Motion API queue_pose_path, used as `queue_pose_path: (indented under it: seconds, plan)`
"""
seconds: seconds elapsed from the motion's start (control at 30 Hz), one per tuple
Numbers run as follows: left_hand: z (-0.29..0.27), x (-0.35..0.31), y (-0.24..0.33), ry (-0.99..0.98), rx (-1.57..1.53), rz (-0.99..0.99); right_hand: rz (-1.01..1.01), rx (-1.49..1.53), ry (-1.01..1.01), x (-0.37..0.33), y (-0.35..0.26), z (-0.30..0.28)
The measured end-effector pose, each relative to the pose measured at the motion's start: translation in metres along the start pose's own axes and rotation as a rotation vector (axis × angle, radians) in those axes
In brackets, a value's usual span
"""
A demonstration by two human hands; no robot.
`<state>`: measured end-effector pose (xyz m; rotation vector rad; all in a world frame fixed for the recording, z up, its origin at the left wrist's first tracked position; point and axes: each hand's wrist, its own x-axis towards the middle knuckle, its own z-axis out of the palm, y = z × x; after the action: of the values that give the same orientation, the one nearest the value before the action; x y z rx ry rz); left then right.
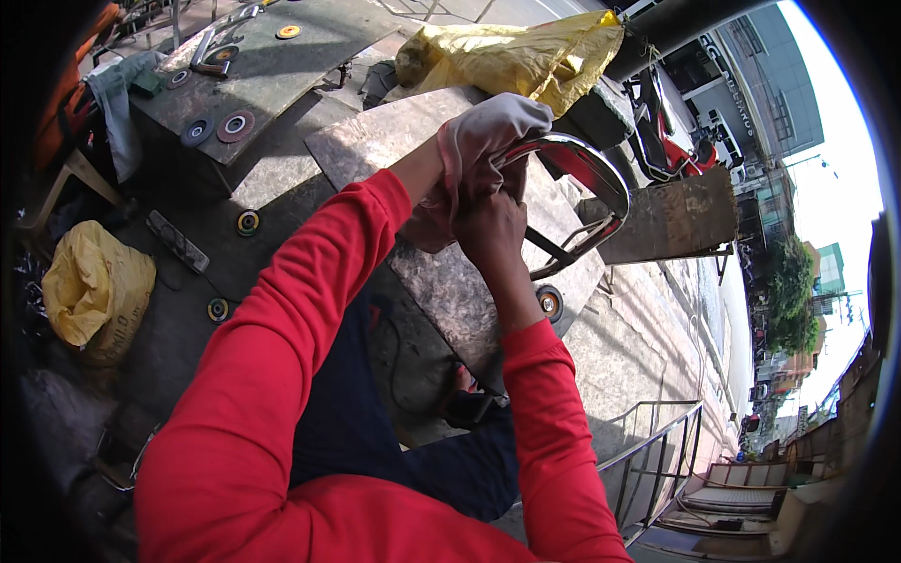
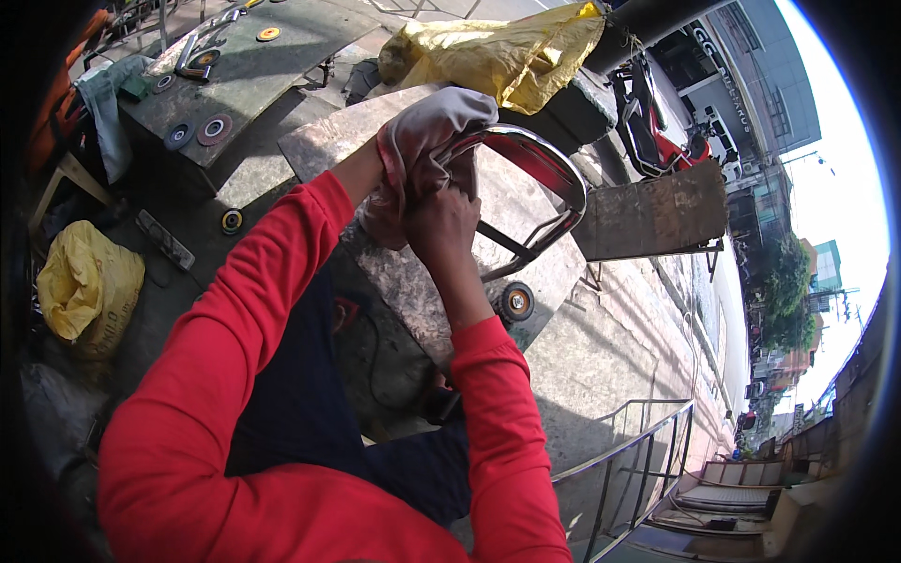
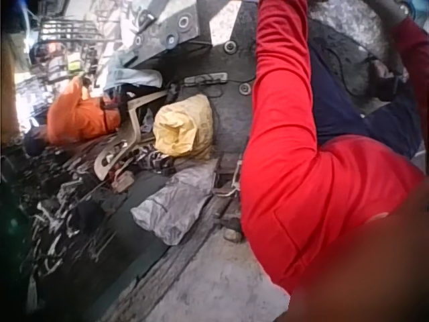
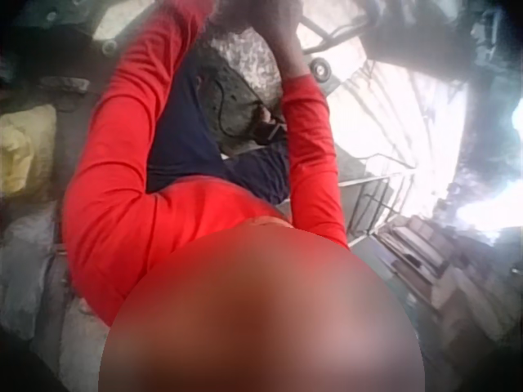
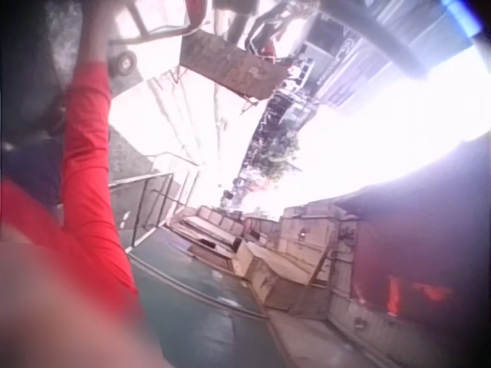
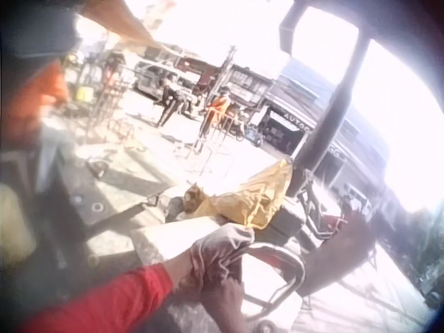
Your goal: The person sits on the ground and uses a cloth to wipe and polish a curved metal frame. They rotate the frame to access different sides and continue wiping the surface repeatedly.
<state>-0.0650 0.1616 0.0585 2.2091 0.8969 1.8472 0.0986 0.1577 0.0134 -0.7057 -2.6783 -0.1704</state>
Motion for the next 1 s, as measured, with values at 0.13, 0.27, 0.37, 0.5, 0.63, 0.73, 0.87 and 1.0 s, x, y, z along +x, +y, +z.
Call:
queue_pose_path:
  seconds: [0.13, 0.27, 0.37, 0.5, 0.63, 0.73, 0.87, 1.0]
  plan:
    - [0.003, -0.005, -0.004, 0.017, 0.370, 0.146, -0.036, 0.085, 0.061, 0.002, 0.001, 0.000]
    - [0.008, -0.018, 0.004, 0.063, 0.105, 0.063, -0.079, 0.126, 0.085, -0.005, 0.001, -0.003]
    - [0.014, -0.036, 0.018, 0.110, -0.179, -0.103, -0.122, 0.191, 0.144, -0.014, -0.002, -0.005]
    - [0.015, -0.049, 0.029, 0.071, 0.171, 0.095, -0.160, 0.251, 0.198, -0.026, -0.009, -0.007]
    - [0.015, -0.054, 0.031, 0.078, 0.245, 0.204, -0.125, 0.321, 0.214, -0.036, -0.012, -0.009]
    - [0.020, -0.068, 0.029, 0.010, 0.168, 0.116, -0.171, 0.292, 0.263, -0.041, -0.012, -0.007]
    - [0.043, -0.107, 0.032, 0.056, -0.200, -0.116, -0.215, 0.230, 0.305, -0.048, -0.013, -0.004]
    - [0.050, -0.133, 0.033, 0.064, -0.357, -0.294, -0.215, 0.210, 0.250, -0.058, -0.016, -0.010]
